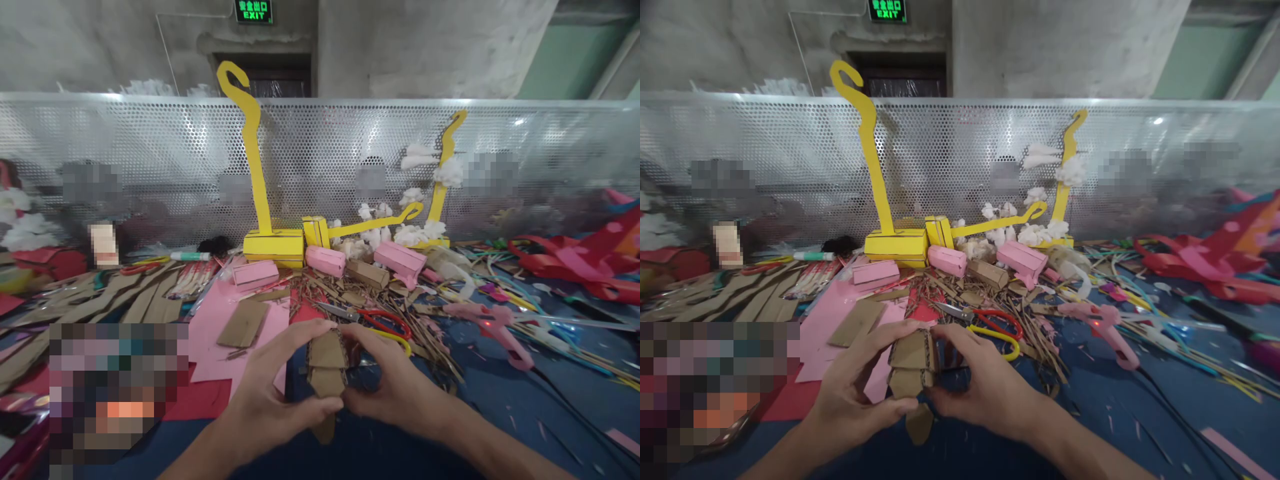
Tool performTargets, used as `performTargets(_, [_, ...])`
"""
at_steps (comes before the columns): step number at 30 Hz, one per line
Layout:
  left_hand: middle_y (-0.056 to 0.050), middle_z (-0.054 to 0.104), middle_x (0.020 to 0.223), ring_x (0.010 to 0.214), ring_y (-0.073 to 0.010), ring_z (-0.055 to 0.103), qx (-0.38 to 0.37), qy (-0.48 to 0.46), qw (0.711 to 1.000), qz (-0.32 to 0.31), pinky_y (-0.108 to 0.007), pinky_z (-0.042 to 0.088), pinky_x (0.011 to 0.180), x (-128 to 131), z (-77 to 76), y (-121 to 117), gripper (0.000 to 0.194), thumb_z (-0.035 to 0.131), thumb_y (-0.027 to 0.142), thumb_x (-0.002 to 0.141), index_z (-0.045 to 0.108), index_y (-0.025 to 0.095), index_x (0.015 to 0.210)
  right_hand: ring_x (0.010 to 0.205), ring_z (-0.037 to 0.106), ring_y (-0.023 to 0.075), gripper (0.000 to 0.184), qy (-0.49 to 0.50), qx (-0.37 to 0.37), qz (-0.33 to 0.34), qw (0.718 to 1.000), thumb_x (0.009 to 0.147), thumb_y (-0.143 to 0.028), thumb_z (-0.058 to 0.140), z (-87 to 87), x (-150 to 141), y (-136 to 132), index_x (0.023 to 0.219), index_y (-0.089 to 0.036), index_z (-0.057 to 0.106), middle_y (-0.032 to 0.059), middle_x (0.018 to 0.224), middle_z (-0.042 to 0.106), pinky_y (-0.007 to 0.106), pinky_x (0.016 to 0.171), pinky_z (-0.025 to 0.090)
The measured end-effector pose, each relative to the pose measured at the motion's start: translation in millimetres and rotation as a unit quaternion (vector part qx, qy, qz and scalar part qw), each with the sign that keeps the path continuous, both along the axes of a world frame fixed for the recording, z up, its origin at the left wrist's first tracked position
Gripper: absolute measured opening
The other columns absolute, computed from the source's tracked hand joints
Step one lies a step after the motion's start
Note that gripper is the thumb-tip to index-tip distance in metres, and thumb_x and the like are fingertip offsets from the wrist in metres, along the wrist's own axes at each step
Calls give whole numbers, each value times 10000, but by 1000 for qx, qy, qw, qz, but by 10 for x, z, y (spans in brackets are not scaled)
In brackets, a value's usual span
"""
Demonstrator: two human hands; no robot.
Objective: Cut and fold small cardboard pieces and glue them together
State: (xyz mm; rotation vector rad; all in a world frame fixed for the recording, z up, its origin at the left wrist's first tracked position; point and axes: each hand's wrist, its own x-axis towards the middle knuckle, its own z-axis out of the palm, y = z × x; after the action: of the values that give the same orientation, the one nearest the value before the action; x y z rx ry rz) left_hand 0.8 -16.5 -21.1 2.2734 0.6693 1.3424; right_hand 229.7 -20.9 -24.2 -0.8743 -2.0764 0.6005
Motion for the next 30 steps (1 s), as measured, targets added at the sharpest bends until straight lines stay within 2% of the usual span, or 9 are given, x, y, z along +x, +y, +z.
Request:
performTargets(8, [-76,622,1363,1250,-255,601,-33,-13,999,-8,-336,492,1070,0,-52,13,739,816,292,777,457,312,1423,906,661,170,609,13,-26,9,1000,748,-145,718,6,-35,-7,1303,-271,502,7,1095,688,261,784,532])
performTargets(11, [-101,567,1418,1307,-262,554,-34,-50,998,-18,-369,472,1094,10,-105,21,748,822,265,773,431,302,1410,879,657,170,550,16,-34,15,999,763,-144,700,9,-40,-19,1266,-257,506,11,1053,691,262,763,537])
performTargets(15, [-109,482,1505,1377,-270,484,15,-91,995,-34,-419,443,1120,37,-108,30,551,819,198,778,528,291,1236,898,656,181,549,13,-16,18,1000,798,-199,706,-9,-24,-38,1291,-260,474,31,1082,682,272,766,544])
performTargets(19, [-113,553,1428,1301,-248,557,83,-99,991,-41,-376,499,1066,46,-25,33,431,828,148,762,615,238,1125,940,656,195,565,18,-12,23,999,824,-243,712,-59,-14,-46,1327,-263,454,50,1134,668,283,788,550])
performTargets(23, [-105,626,1331,1192,-222,639,125,-104,986,-42,-337,566,983,37,41,38,383,845,144,741,663,208,1072,964,652,203,524,32,-40,45,998,829,-253,721,-74,-32,-44,1294,-260,480,23,1016,661,289,804,552])
performTargets(30, [-103,670,1252,1121,-230,683,127,-118,984,-28,-344,604,917,29,50,44,340,871,182,712,667,203,983,926,649,187,483,58,-90,75,991,845,-258,715,-39,-67,-50,1270,-230,489,26,1003,637,295,791,561])
